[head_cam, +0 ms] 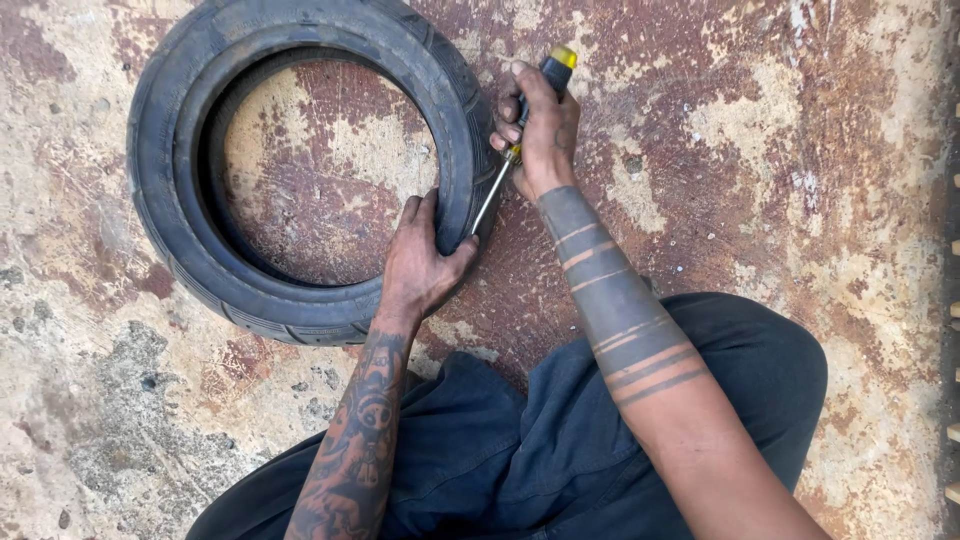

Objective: The person sits on a concrete floor with a motorcycle tire and uses a flathead screwdriver to pry along the tire bead, working the tool under the bead edge section by section. They rotate the tire between prying attempts and at one point hold and turn the screwdriver with both hands before resuming prying.

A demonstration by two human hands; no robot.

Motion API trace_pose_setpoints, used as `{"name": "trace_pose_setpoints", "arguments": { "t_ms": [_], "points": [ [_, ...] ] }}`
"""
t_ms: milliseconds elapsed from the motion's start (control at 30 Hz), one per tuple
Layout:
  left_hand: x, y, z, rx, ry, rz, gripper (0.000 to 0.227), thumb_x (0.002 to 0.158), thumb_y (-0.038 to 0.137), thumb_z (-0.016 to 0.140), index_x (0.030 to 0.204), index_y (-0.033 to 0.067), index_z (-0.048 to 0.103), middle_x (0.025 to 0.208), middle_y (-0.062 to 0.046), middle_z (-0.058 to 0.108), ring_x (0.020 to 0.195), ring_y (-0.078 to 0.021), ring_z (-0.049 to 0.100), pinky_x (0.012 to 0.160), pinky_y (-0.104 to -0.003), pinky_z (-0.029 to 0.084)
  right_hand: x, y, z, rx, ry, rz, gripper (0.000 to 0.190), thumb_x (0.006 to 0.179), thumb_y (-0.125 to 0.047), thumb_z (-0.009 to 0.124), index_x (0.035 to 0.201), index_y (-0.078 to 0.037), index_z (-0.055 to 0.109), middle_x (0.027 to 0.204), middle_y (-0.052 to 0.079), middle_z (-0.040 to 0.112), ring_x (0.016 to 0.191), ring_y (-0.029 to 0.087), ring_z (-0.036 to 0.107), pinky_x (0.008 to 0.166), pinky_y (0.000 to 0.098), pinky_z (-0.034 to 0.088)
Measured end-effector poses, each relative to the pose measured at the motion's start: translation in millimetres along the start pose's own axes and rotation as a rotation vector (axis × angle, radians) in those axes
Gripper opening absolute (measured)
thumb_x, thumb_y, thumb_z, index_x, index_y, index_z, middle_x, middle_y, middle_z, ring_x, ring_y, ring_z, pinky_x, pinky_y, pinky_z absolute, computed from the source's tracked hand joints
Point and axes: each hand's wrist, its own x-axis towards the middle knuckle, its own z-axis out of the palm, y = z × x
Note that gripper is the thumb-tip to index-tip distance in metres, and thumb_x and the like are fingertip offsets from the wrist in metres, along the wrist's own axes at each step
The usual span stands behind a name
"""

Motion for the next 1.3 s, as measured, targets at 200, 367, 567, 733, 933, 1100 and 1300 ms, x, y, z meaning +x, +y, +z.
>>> {"name": "trace_pose_setpoints", "arguments": {
  "t_ms": [200,367,567,733,933,1100,1300],
  "points": [
    [-3,7,-8,-0.013,0.001,-0.018,0.088,0.075,0.037,0.069,0.147,-0.0081,0.043,0.131,-0.026,0.054,0.112,-0.0407,0.062,0.096,-0.048,0.053,4,3,-9,0.065,0.117,0.053,0.021,0.094,-0.027,0.071,0.09,-0.008,0.061,0.062,-0.001,0.056,0.041,0.009,0.047,0.033,0.0269,0.045],
    [-1,0,-4,-0.021,-0.04,-0.037,0.087,0.084,0.041,0.068,0.15,-0.007,0.038,0.142,-0.031,0.049,0.126,-0.0439,0.057,0.104,-0.053,0.05,8,-21,-10,0.11,0.078,-0.095,0.031,0.088,-0.031,0.075,0.096,-0.005,0.06,0.064,0.002,0.06,0.041,0.012,0.053,0.032,0.0285,0.047],
    [-3,13,-8,0.008,0.031,-0.013,0.082,0.084,0.035,0.068,0.149,-0.0062,0.041,0.133,-0.032,0.055,0.11,-0.0444,0.065,0.093,-0.049,0.056,8,-38,-16,0.124,0.039,-0.338,0.036,0.085,-0.039,0.076,0.087,-0.008,0.06,0.061,0.002,0.058,0.041,0.012,0.049,0.035,0.0309,0.045],
    [-3,13,-8,0.021,0.028,-0.025,0.085,0.081,0.036,0.07,0.147,-0.0086,0.043,0.129,-0.029,0.055,0.106,-0.0429,0.065,0.09,-0.049,0.056,3,-36,-11,0.1,-0.001,-0.381,0.034,0.087,-0.038,0.076,0.089,-0.007,0.061,0.062,0.002,0.058,0.041,0.012,0.049,0.036,0.0311,0.045],
    [-2,11,-7,0.016,0.023,-0.014,0.084,0.078,0.036,0.072,0.144,-0.0094,0.045,0.119,-0.023,0.057,0.099,-0.0384,0.066,0.086,-0.048,0.057,-1,-36,-6,0.109,-0.045,-0.444,0.026,0.09,-0.032,0.073,0.089,-0.008,0.061,0.063,0.003,0.058,0.042,0.013,0.047,0.038,0.0321,0.043],
    [0,7,-6,-0.001,0.024,0.002,0.086,0.075,0.034,0.072,0.143,-0.0101,0.045,0.117,-0.022,0.057,0.095,-0.0379,0.067,0.083,-0.047,0.058,-7,-40,7,-0.004,-0.102,-0.502,0.029,0.091,-0.033,0.076,0.088,-0.009,0.061,0.063,0.003,0.058,0.043,0.014,0.05,0.038,0.0332,0.047],
    [0,2,-4,0.002,0.037,0.063,0.094,0.068,0.03,0.075,0.146,-0.0089,0.041,0.128,-0.027,0.054,0.105,-0.043,0.063,0.088,-0.048,0.055,4,-32,4,0.003,-0.102,-0.406,0.025,0.094,-0.03,0.074,0.093,-0.009,0.061,0.069,0.003,0.059,0.045,0.012,0.047,0.039,0.0307,0.044]
  ]
}}
